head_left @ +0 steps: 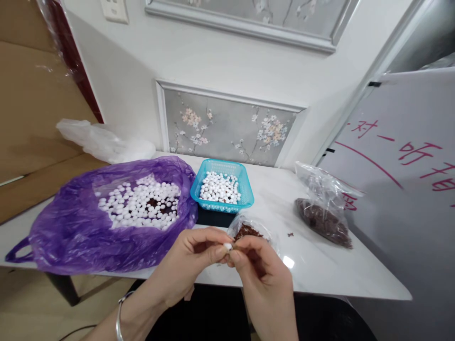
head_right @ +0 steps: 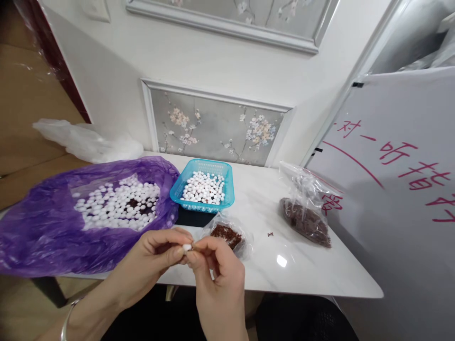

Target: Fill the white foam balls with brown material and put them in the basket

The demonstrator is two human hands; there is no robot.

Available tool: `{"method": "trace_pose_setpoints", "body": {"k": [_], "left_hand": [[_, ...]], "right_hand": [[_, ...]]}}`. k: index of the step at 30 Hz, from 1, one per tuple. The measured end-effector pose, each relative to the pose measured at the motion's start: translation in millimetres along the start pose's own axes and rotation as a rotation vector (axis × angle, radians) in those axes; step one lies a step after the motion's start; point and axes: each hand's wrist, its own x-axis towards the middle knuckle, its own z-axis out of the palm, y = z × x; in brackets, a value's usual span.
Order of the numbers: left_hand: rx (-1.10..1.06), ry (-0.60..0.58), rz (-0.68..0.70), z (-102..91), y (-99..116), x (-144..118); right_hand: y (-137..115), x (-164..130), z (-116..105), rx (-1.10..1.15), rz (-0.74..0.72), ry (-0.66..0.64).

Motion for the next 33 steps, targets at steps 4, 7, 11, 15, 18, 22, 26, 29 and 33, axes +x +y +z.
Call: {"method": "trace_pose_setpoints", "body": {"k": [4, 7, 11, 15, 18, 22, 26, 29, 33], "left_hand": [[-0.259, 0.017, -0.129, 4.0, -5, 0], [-0.359, 0.035, -0.176, 4.4, -8, 0], [-0.424, 0.054, -0.18, 3.7, -11, 2], [-0.379, 0.088, -0.171, 3.3, -13, 4], [-0.372, 0.161, -0.201, 3.2, -14, 3], [-0.346, 0.211, -0.201, 3.5, -15, 1], [-0.315, 0.219, -0.19, 3.2, -16, 1], [-0.301, 0.22, -0.163, 2.8, -16, 2], [-0.243, 0.203, -0.125, 3.4, -17, 3]], "right_hand": [[-3, 2, -2, 0.135, 0.039, -0.029], [-2, 3, -4, 0.071, -0.003, -0.015], [4, 1, -6, -0.03, -0.044, 0.007], [11, -3, -9, -0.057, -0.043, 0.034], [12, -5, -15, -0.068, -0.011, 0.069], [10, -6, -25, -0.108, -0.002, 0.094], [8, -6, -32, -0.132, 0.007, 0.188], [9, -6, -41, -0.168, 0.004, 0.254], [13, -4, -55, -0.267, -0.029, 0.286]]}}
